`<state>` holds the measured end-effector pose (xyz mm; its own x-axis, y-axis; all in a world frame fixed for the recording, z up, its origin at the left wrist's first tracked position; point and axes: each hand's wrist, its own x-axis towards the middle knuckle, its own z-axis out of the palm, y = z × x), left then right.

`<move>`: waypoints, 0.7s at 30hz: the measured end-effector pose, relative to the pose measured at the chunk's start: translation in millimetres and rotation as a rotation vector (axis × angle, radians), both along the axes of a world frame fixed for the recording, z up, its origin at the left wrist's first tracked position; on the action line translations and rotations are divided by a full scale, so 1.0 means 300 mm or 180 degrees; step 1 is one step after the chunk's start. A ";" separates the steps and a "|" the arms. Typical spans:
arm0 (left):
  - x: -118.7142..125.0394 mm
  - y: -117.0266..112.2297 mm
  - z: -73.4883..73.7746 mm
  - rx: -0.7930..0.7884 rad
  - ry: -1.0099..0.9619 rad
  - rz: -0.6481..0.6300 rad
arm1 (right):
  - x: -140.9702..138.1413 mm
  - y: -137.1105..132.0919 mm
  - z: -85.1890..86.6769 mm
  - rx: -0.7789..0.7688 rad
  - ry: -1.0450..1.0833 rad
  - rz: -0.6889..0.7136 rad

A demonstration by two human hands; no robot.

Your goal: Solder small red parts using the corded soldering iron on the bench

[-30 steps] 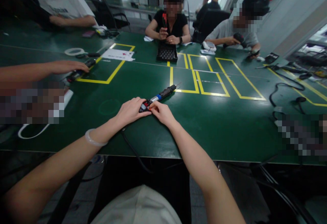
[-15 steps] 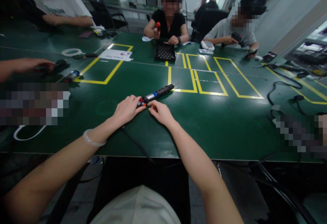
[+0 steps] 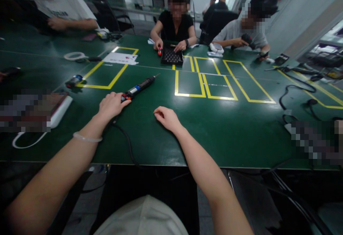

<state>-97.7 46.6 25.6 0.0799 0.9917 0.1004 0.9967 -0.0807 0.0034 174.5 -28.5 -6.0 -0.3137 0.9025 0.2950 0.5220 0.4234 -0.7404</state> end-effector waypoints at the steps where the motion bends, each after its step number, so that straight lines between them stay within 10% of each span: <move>1: -0.026 0.010 0.002 0.0000 -0.0004 0.0117 | 0.000 0.000 0.001 0.0001 -0.0005 -0.0005; 11: -0.240 0.073 0.002 -0.0112 0.0066 0.0965 | -0.004 0.001 0.006 0.0005 -0.0042 0.0011; 21: -0.222 0.038 0.011 0.0598 -0.0002 0.0806 | -0.005 -0.001 0.007 -0.0011 -0.0066 0.0016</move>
<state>-164.2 58.0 29.0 -0.1673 0.9442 0.2837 0.9852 0.1708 0.0125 173.2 -28.6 -4.0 -0.3243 0.9019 0.2852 0.5350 0.4236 -0.7310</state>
